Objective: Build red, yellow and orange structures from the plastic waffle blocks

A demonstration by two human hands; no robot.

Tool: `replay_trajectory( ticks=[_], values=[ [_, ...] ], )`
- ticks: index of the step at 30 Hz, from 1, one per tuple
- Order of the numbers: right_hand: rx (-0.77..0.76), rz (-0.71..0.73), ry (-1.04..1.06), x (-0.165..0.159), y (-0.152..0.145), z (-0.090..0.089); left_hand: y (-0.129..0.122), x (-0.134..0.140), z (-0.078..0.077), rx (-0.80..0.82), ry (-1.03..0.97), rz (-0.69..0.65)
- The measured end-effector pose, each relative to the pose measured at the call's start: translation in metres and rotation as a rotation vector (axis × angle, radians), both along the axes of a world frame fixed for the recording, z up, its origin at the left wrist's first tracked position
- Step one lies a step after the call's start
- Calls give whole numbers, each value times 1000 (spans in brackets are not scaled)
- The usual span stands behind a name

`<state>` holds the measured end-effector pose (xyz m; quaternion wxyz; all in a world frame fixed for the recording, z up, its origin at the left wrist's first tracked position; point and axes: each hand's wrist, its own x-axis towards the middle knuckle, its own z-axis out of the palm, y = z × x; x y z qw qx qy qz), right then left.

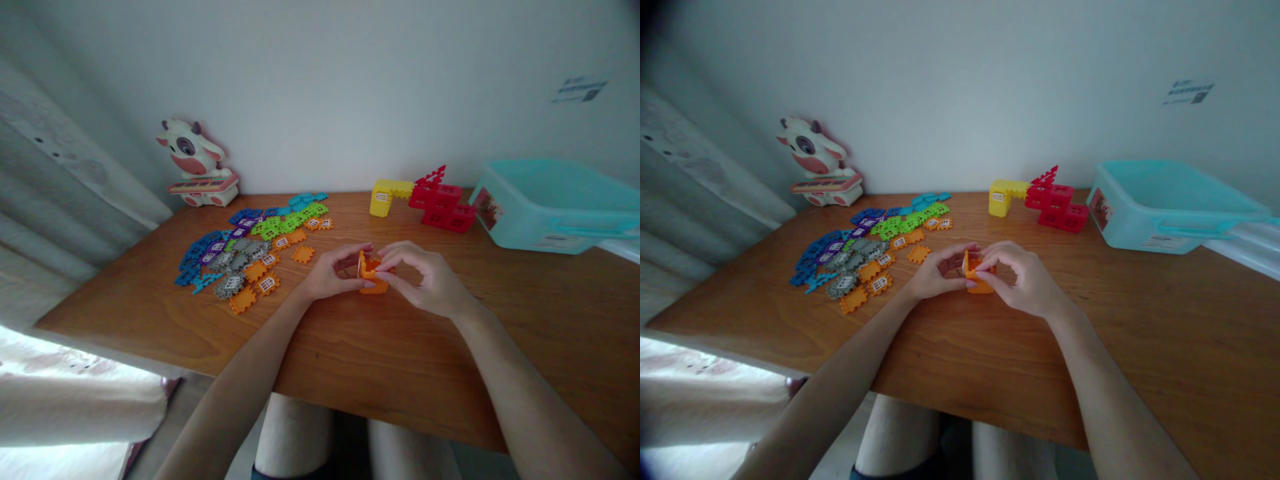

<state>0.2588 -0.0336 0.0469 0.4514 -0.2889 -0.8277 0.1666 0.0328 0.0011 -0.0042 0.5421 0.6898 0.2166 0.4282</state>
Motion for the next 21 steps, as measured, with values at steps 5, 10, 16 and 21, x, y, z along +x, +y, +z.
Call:
replay_trajectory(
  ticks=[5, 10, 16, 21],
  values=[
    [7, -22, 5, -3, 1, -2, -1, 0, 1, 41, 9, 6],
    [25, -29, -8, -5, 0, -1, -2, 2, 1, 40, 13, 34],
    [27, -33, -13, -5, -1, -1, -4, 4, 3, 25, 31, 71],
    [20, -50, -37, -5, -1, -2, -5, 4, 8, 88, 113, 118]
  ],
)
